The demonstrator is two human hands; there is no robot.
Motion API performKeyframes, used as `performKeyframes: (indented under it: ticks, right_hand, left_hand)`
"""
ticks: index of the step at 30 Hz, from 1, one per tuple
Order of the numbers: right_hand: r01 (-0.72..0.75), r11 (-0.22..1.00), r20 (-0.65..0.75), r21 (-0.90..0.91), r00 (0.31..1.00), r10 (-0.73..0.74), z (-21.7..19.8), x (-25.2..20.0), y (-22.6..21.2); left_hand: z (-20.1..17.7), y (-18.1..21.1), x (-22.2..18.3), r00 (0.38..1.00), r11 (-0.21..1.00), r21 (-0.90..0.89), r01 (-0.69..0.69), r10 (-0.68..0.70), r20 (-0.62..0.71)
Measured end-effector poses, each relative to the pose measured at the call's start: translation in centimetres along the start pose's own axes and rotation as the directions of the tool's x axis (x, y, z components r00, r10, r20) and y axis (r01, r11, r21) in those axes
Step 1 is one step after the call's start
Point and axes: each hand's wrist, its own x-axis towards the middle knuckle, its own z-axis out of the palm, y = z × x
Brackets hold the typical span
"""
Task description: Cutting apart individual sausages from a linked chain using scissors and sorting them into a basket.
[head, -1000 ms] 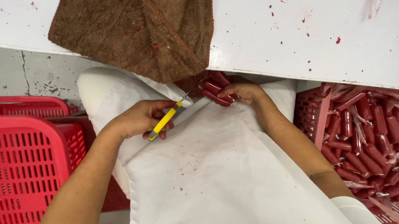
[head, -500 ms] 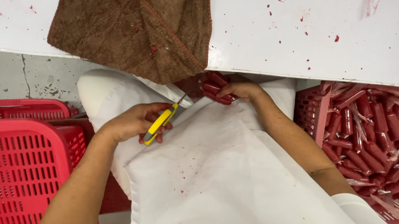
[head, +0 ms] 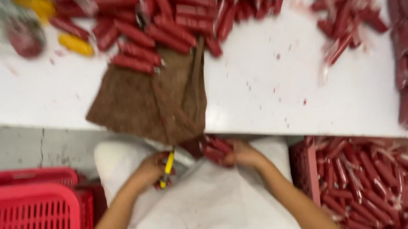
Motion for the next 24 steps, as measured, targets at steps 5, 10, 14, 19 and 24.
performKeyframes:
  ticks: [5,10,14,19,24]
  right_hand:
    - [0.165,0.867,-0.091,0.469,0.986,-0.139,0.9,-10.2,-15.1]
    - [0.621,0.756,-0.402,0.209,0.759,-0.513,-4.5,-5.5,-27.8]
    - [0.427,0.494,-0.389,-0.757,0.312,-0.867,-8.4,9.3,-27.3]
    - [0.175,0.603,-0.432,-0.778,0.549,-0.716,-6.0,10.2,-30.1]
    - [0.404,0.556,-0.393,-0.726,0.420,-0.818,-11.0,-0.6,-27.5]
  left_hand:
    - [2.0,-1.0,4.9,0.992,0.988,0.155,-0.024,0.043,-0.116]
    - [5.3,5.2,0.3,0.986,0.945,0.312,0.098,-0.050,-0.160]
    - [4.2,2.2,3.3,0.987,0.937,0.343,0.071,-0.017,-0.158]
    - [2.9,0.6,5.1,0.979,0.988,0.092,0.121,-0.103,-0.178]
    - [1.9,-0.4,6.3,0.958,0.972,-0.106,0.211,-0.227,-0.178]
